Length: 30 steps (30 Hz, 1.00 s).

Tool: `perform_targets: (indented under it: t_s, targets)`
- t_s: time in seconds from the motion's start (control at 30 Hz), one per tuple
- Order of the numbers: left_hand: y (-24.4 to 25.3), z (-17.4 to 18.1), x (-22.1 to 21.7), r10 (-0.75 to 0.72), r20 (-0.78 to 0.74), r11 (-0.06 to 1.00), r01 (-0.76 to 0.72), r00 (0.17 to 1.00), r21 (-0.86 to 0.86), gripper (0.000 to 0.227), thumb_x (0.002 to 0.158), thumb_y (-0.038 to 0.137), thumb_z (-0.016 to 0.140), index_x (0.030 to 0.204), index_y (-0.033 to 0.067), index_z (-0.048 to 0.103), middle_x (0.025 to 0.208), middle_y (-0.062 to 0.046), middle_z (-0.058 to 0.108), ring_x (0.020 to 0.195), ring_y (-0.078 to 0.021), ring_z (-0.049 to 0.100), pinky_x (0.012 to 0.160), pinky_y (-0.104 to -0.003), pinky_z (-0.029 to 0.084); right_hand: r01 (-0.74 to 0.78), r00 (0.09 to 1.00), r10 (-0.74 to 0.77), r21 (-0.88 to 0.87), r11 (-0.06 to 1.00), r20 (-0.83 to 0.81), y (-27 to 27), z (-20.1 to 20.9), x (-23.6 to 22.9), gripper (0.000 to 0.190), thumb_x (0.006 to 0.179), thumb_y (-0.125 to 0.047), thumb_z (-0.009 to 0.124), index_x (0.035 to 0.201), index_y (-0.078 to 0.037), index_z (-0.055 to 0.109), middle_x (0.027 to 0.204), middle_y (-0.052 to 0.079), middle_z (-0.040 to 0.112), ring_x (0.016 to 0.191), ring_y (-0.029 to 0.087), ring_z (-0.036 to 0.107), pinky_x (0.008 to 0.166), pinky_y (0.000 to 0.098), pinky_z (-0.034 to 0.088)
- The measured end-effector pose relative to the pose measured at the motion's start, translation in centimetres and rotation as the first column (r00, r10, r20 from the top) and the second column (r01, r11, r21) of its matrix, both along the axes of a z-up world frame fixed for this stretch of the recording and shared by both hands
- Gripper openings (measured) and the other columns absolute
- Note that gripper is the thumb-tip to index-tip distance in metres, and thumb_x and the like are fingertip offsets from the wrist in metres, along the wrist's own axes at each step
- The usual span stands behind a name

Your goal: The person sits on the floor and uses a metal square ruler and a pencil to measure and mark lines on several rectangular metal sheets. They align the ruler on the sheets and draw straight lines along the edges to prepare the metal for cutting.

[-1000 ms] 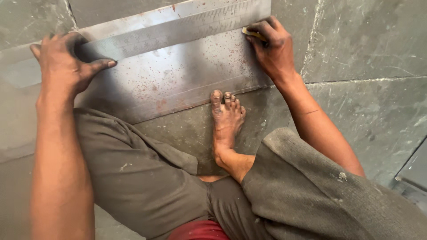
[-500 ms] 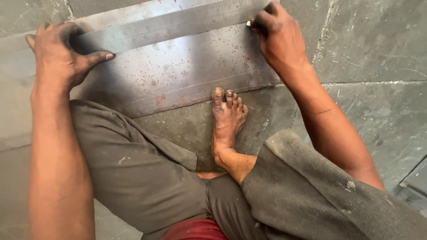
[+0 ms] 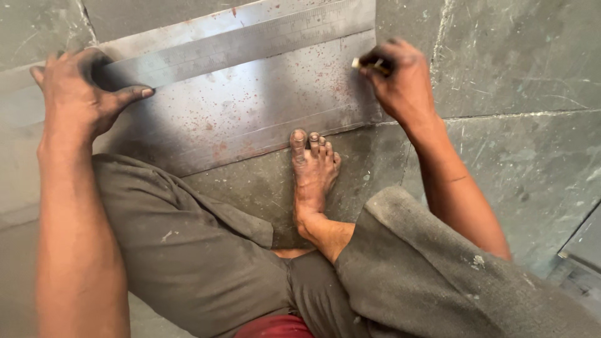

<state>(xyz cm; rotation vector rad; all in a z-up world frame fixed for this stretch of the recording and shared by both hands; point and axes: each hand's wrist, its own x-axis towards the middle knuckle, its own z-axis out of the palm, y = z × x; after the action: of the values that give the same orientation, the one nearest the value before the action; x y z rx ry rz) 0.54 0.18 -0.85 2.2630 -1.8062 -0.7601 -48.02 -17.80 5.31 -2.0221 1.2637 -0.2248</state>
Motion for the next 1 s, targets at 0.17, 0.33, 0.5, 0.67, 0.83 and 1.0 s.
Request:
perform_targets:
  t_s: [0.17,0.33,0.5,0.67,0.83,1.0]
  targets:
    - [0.0,-0.1,-0.1,-0.003,-0.03,0.997,0.0,1.0,-0.081,0.062,0.073,0.053,0.092,0.108,0.0051,0.075,0.11,-0.013,0.07,0.119,-0.0383,0.055,0.113,-0.057,0.029,0.182,0.98,-0.17,-0.123,0.976,0.104,-1.0,-1.4,-0.9,0.015,0.095,0.001,0.081,0.109,-0.002,0.076,0.107,0.013,0.072,0.092,0.023,0.076,0.08,0.0335,0.061]
    - [0.7,-0.7,0.5,-0.005,-0.03,0.995,0.002,1.0,-0.097,0.063,0.075,0.054,0.092,0.11,0.0045,0.074,0.109,-0.012,0.07,0.12,-0.036,0.055,0.114,-0.056,0.03,-0.036,0.988,0.06,-0.172,0.985,0.142,-0.9,-1.7,0.4,0.017,0.097,0.001,0.081,0.112,-0.002,0.074,0.112,0.012,0.071,0.101,0.026,0.076,0.087,0.0348,0.063]
    - [1.1,-1.6,1.0,-0.074,0.056,0.992,0.08,0.996,-0.101,0.061,0.074,0.052,0.091,0.107,0.0031,0.074,0.106,-0.01,0.071,0.115,-0.0324,0.057,0.112,-0.053,0.031,-0.09,0.986,0.12,-0.236,0.967,0.115,-0.4,-2.8,2.1,0.017,0.096,0.002,0.081,0.109,-0.002,0.071,0.11,0.012,0.069,0.099,0.031,0.073,0.085,0.0385,0.058]
    - [0.9,-1.4,1.0,-0.091,0.055,0.99,0.096,0.994,-0.106,0.059,0.074,0.051,0.09,0.104,0.004,0.072,0.106,-0.008,0.072,0.113,-0.0327,0.056,0.111,-0.053,0.032,-0.09,0.985,0.125,-0.257,0.962,0.12,-0.7,-2.9,2.3,0.015,0.097,0.001,0.08,0.109,-0.003,0.071,0.107,0.013,0.067,0.097,0.035,0.07,0.082,0.0421,0.056]
    - [1.1,-1.2,1.0,-0.067,0.006,0.99,0.067,0.998,-0.12,0.058,0.075,0.05,0.09,0.106,0.0042,0.072,0.107,-0.01,0.069,0.112,-0.0331,0.056,0.112,-0.053,0.032,-0.156,0.988,0.147,-0.269,0.95,-0.054,-1.1,-3.7,2.5,0.008,0.099,-0.001,0.076,0.105,-0.001,0.07,0.11,0.018,0.066,0.095,0.04,0.068,0.078,0.0469,0.053]
    - [0.8,-1.0,0.7,-0.102,0.023,0.984,0.104,0.995,-0.148,0.054,0.074,0.047,0.088,0.106,0.0063,0.073,0.111,-0.009,0.071,0.114,-0.0334,0.057,0.111,-0.054,0.031,-0.223,0.963,0.179,-0.222,0.949,-0.201,-0.7,-3.8,1.2,0.016,0.096,0.0,0.069,0.109,-0.007,0.076,0.11,0.016,0.069,0.094,0.04,0.069,0.079,0.0477,0.055]
